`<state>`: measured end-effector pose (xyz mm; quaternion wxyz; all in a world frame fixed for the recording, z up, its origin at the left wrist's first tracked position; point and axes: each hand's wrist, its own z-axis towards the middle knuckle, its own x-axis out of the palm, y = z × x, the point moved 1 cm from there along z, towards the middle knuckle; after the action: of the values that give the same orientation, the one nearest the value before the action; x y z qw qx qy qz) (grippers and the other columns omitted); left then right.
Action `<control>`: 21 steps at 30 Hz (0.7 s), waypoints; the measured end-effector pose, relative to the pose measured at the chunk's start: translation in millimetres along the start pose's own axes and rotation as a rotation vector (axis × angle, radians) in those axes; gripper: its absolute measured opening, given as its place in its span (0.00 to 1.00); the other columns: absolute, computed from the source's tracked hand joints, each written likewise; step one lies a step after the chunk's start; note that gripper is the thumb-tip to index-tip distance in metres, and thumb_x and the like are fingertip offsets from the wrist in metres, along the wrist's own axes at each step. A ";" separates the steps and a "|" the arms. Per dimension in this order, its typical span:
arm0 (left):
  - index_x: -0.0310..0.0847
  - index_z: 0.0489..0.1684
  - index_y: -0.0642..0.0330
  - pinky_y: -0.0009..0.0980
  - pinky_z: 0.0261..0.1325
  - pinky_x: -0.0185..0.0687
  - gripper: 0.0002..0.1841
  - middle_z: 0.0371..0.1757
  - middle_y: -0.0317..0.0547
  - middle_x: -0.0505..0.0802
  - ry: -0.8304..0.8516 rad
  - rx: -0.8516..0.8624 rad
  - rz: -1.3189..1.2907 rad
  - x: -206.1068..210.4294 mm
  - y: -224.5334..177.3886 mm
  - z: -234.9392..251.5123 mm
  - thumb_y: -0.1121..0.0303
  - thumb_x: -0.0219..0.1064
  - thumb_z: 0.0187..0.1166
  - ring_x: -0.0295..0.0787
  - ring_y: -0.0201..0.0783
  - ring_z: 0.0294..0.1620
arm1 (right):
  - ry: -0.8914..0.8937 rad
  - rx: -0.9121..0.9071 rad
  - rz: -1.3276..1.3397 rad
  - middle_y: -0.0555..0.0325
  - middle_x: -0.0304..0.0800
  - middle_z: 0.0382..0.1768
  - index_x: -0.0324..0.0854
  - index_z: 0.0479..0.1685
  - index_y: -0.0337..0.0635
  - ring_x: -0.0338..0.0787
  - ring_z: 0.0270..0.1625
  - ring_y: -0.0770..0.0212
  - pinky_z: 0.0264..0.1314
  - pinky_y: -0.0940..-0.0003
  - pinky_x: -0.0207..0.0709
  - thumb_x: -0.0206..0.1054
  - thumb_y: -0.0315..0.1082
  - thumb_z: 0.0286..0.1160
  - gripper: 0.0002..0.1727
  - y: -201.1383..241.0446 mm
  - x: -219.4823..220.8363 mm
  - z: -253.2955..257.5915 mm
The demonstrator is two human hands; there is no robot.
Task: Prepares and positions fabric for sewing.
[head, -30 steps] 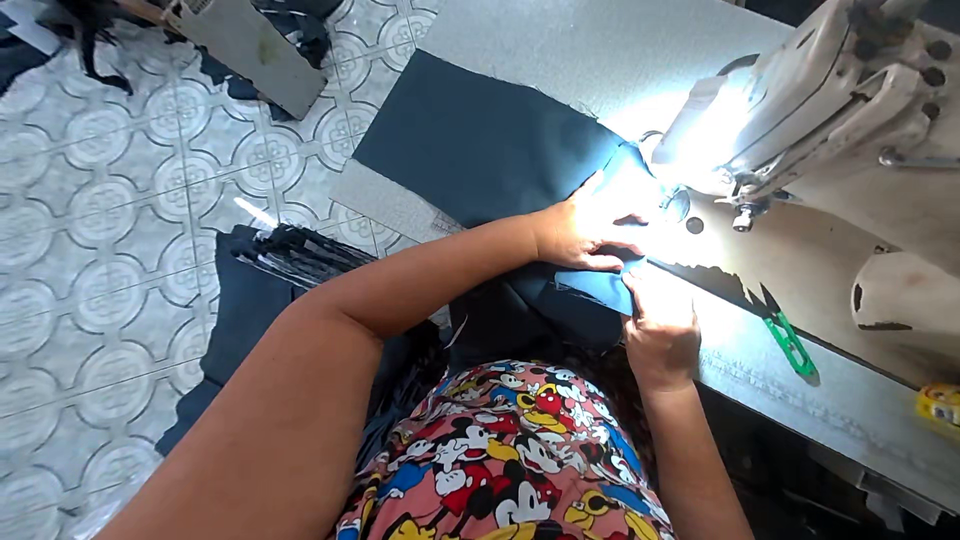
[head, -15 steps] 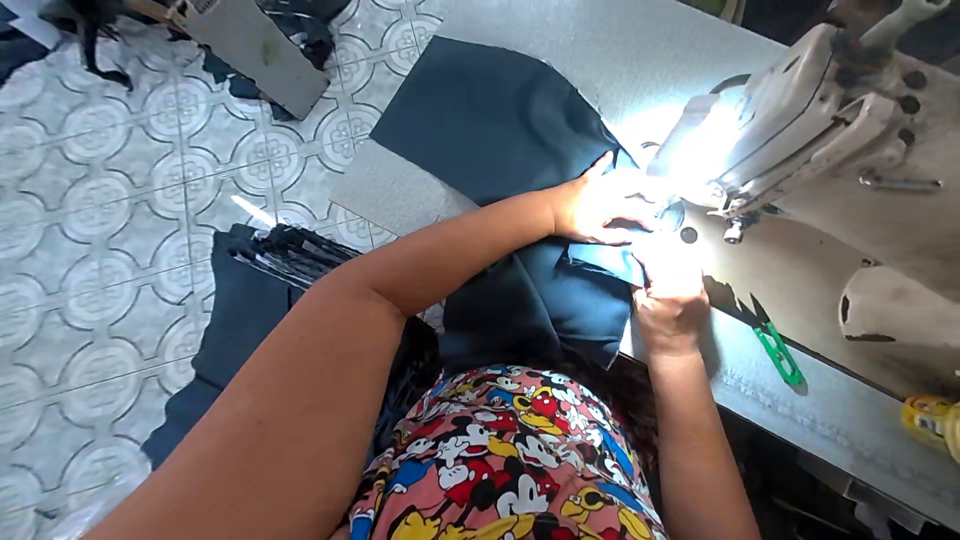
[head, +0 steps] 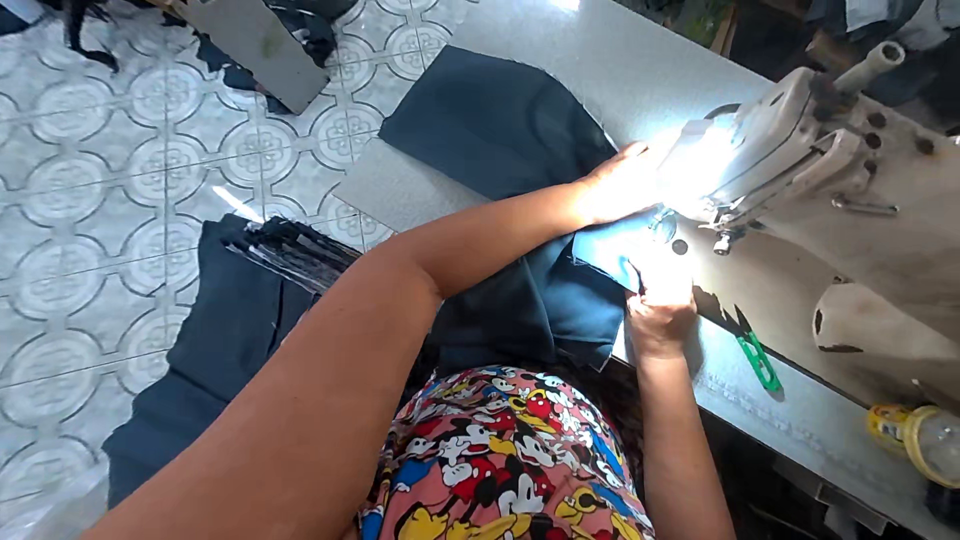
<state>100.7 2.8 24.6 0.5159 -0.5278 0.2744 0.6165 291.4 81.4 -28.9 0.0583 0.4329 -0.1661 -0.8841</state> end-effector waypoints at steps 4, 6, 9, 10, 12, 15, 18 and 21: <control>0.81 0.71 0.69 0.47 0.83 0.68 0.22 0.73 0.66 0.85 0.128 -0.010 -0.023 1.3 3.5 5.0 0.65 0.46 0.94 0.79 0.58 0.78 | 0.009 0.009 -0.014 0.42 0.95 0.53 0.95 0.47 0.44 0.92 0.61 0.41 0.60 0.45 0.84 0.72 0.33 0.74 0.09 0.0 0.9 -0.7; 0.80 0.71 0.71 0.46 0.84 0.66 0.22 0.73 0.66 0.85 0.152 0.008 -0.088 -5.7 8.3 6.2 0.63 0.50 0.93 0.78 0.58 0.79 | 0.016 0.014 -0.021 0.43 0.95 0.53 0.95 0.47 0.45 0.92 0.61 0.41 0.61 0.44 0.84 0.72 0.33 0.73 0.09 -0.3 1.1 -0.8; 0.73 0.77 0.72 0.42 0.86 0.63 0.31 0.75 0.64 0.84 0.165 -0.081 -0.311 -10.5 19.3 9.0 0.54 0.63 0.85 0.76 0.53 0.81 | 0.016 0.007 -0.026 0.43 0.95 0.53 0.95 0.47 0.45 0.92 0.62 0.41 0.62 0.45 0.84 0.72 0.34 0.73 0.09 0.4 0.7 0.3; 0.74 0.76 0.71 0.41 0.85 0.66 0.31 0.73 0.62 0.85 0.170 -0.110 -0.353 -11.1 21.0 10.1 0.53 0.65 0.84 0.78 0.51 0.80 | 0.010 0.005 -0.027 0.44 0.95 0.53 0.95 0.46 0.45 0.92 0.61 0.41 0.61 0.46 0.84 0.73 0.34 0.73 0.09 0.3 1.1 0.3; 0.75 0.75 0.72 0.44 0.82 0.68 0.30 0.72 0.63 0.86 0.176 -0.139 -0.374 -17.4 21.7 13.0 0.57 0.68 0.82 0.80 0.52 0.77 | 0.008 0.010 -0.024 0.45 0.96 0.53 0.95 0.46 0.46 0.92 0.62 0.42 0.61 0.47 0.84 0.73 0.33 0.72 0.09 -0.5 1.7 0.4; 0.77 0.73 0.73 0.49 0.80 0.71 0.26 0.70 0.65 0.87 0.097 -0.072 -0.257 -11.3 37.7 14.8 0.68 0.69 0.78 0.81 0.58 0.75 | 0.004 0.016 -0.028 0.47 0.97 0.52 0.96 0.46 0.47 0.93 0.61 0.43 0.62 0.47 0.84 0.73 0.34 0.73 0.09 -1.5 3.2 -0.1; 0.81 0.66 0.73 0.49 0.75 0.75 0.21 0.64 0.64 0.89 0.029 0.016 -0.190 -4.6 46.0 11.8 0.68 0.67 0.79 0.86 0.58 0.69 | 0.013 0.015 -0.028 0.47 0.97 0.51 0.95 0.45 0.47 0.93 0.61 0.43 0.63 0.47 0.84 0.73 0.35 0.73 0.08 -2.7 2.9 0.1; 0.81 0.68 0.73 0.50 0.78 0.70 0.25 0.67 0.63 0.89 0.056 0.041 -0.182 -6.4 39.2 11.3 0.65 0.71 0.76 0.83 0.58 0.72 | 0.000 0.000 -0.030 0.46 0.97 0.50 0.95 0.44 0.45 0.93 0.60 0.43 0.61 0.48 0.84 0.73 0.34 0.72 0.08 -3.2 4.2 0.1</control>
<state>59.7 -1.9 25.8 0.5725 -0.5567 0.2521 0.5466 288.9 83.5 -33.1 0.0451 0.4355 -0.1599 -0.8847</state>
